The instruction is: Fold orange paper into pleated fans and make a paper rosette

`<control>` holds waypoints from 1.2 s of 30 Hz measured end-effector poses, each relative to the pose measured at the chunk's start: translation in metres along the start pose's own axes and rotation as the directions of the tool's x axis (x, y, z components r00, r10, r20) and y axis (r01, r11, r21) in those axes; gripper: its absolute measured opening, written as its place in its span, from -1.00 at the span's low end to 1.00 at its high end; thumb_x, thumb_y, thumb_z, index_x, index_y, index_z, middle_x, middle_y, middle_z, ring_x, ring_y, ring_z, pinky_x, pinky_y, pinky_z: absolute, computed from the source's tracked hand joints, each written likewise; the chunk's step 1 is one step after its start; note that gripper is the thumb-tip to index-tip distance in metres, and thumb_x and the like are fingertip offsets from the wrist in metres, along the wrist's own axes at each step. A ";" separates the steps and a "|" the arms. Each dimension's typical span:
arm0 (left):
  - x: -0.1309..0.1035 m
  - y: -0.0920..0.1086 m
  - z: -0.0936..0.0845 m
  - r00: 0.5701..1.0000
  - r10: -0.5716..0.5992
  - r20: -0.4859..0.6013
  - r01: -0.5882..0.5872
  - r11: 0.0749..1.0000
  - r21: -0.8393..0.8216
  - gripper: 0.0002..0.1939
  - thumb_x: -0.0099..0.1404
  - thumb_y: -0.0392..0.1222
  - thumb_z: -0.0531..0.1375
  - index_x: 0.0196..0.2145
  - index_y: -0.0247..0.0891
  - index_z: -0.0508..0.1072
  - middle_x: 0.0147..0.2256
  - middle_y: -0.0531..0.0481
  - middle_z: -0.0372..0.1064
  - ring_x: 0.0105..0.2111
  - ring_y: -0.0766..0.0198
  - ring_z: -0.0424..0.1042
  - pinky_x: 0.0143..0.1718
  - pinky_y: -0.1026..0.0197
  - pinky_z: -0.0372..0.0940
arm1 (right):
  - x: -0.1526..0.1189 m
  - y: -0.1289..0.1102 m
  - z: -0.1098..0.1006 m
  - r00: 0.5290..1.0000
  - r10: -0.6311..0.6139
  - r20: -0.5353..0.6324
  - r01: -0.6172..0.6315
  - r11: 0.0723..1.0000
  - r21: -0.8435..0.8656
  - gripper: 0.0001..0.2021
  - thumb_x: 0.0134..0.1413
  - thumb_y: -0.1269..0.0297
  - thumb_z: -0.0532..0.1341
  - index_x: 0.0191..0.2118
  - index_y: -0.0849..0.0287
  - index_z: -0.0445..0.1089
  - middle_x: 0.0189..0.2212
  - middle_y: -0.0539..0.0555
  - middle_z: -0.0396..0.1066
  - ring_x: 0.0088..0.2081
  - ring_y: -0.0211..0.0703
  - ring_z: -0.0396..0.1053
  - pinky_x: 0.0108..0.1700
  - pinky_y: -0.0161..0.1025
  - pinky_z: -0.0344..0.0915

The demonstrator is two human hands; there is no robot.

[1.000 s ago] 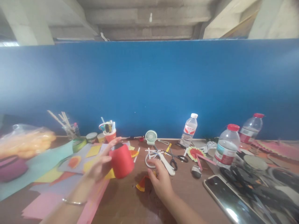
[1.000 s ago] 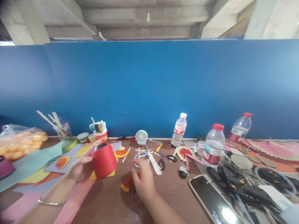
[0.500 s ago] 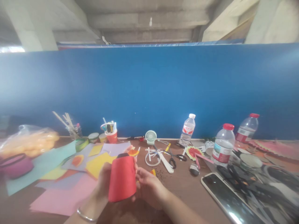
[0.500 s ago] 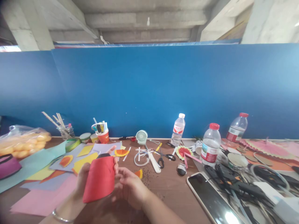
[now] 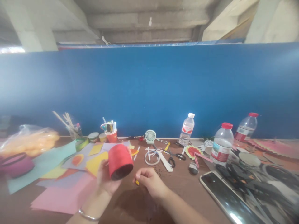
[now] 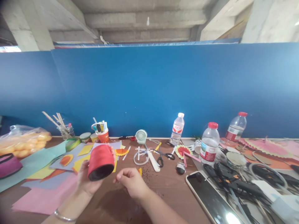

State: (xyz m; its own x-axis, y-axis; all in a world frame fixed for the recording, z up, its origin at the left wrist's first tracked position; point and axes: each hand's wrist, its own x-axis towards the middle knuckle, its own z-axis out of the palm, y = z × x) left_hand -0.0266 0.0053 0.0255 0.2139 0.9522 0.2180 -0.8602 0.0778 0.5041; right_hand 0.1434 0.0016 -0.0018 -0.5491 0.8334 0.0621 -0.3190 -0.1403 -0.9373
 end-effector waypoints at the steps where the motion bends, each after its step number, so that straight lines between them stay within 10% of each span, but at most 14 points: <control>1: 0.000 0.000 0.001 1.000 -0.018 0.001 0.018 1.000 -0.012 -0.40 0.05 -0.02 0.09 0.06 -0.18 0.14 -0.13 -0.15 0.34 -0.06 0.00 0.27 0.01 -0.05 0.10 | 0.002 0.000 -0.001 0.999 -0.013 -0.044 0.013 1.000 -0.002 -0.73 -0.17 0.13 0.24 -0.56 0.26 0.31 -0.78 -0.18 0.06 -0.76 -0.51 -0.20 -0.70 -0.42 -0.30; 7: -0.004 -0.005 0.007 0.998 -0.016 0.053 0.017 1.000 -0.009 -0.38 0.03 0.06 0.09 0.05 -0.19 0.17 -0.16 -0.17 0.33 -0.14 0.05 0.31 0.00 -0.10 0.08 | 0.007 0.005 -0.011 0.984 -0.100 -0.146 0.119 0.984 0.133 -0.74 -0.09 0.11 0.19 -0.54 0.20 0.20 -0.79 -0.23 -0.12 -0.73 -0.47 -0.23 -0.68 -0.45 -0.27; 13: -0.007 0.000 -0.006 0.991 -0.123 0.053 0.117 0.988 0.103 -0.41 0.04 0.10 0.05 0.02 -0.18 0.20 -0.13 -0.16 0.35 -0.04 -0.06 0.24 -0.04 -0.11 0.11 | 0.005 -0.010 -0.015 0.954 -0.192 -0.230 0.236 0.955 0.181 -0.76 -0.06 0.14 0.17 -0.53 0.17 0.16 -0.54 -0.05 0.18 -0.58 -0.38 0.08 -0.54 -0.43 0.04; 19: -0.001 0.006 -0.015 0.984 -0.056 -0.171 0.099 0.961 0.257 -0.49 0.01 -0.14 0.12 -0.02 -0.18 0.24 -0.29 -0.09 0.43 -0.29 0.06 0.42 -0.26 0.03 0.28 | -0.004 -0.042 -0.018 0.961 -0.235 -0.147 0.269 0.916 0.298 -0.77 -0.03 0.14 0.11 -0.52 0.14 0.08 -0.23 0.03 0.26 -0.40 -0.27 0.21 -0.43 -0.34 0.12; 27: 0.017 0.018 -0.029 0.743 0.490 -0.457 -0.279 0.846 0.454 -0.70 0.05 -0.29 0.14 -0.22 -0.04 0.27 -0.34 0.19 0.36 -0.41 0.37 0.36 -0.35 0.30 0.28 | -0.004 -0.034 -0.029 0.989 -0.121 0.085 0.078 0.915 0.396 -0.78 -0.01 0.22 0.07 -0.58 0.14 0.07 -0.72 -0.16 -0.19 -0.65 -0.34 -0.13 -0.51 -0.32 0.00; 33: 0.013 0.047 -0.040 0.787 0.317 -0.529 -0.241 0.948 0.208 -0.73 0.02 -0.08 0.03 -0.30 -0.21 0.29 -0.31 -0.06 0.37 -0.31 0.15 0.39 -0.29 0.04 0.33 | 0.004 -0.035 -0.067 0.888 -0.300 -0.348 0.431 0.807 0.404 -0.84 -0.04 0.31 0.07 -0.56 0.09 0.08 -0.71 -0.15 -0.22 -0.60 -0.26 0.03 -0.36 -0.22 0.19; 36: 0.012 0.057 -0.049 0.728 0.425 -0.539 -0.201 0.883 0.425 -0.76 0.01 -0.11 0.10 -0.33 -0.21 0.29 -0.36 -0.02 0.35 -0.36 0.17 0.39 -0.34 0.08 0.34 | 0.005 -0.038 -0.088 0.814 -0.357 -0.459 0.462 0.876 0.137 -0.82 -0.03 0.26 0.04 -0.57 0.09 0.04 -0.69 -0.16 -0.21 -0.65 -0.31 -0.07 -0.54 -0.33 0.14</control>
State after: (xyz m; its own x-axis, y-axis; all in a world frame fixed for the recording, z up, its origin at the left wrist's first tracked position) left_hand -0.0958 0.0358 0.0156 -0.4591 0.8850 -0.0773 -0.6052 -0.2479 0.7565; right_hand 0.2205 0.0577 0.0037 0.0213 0.9734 0.2280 -0.6391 0.1887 -0.7456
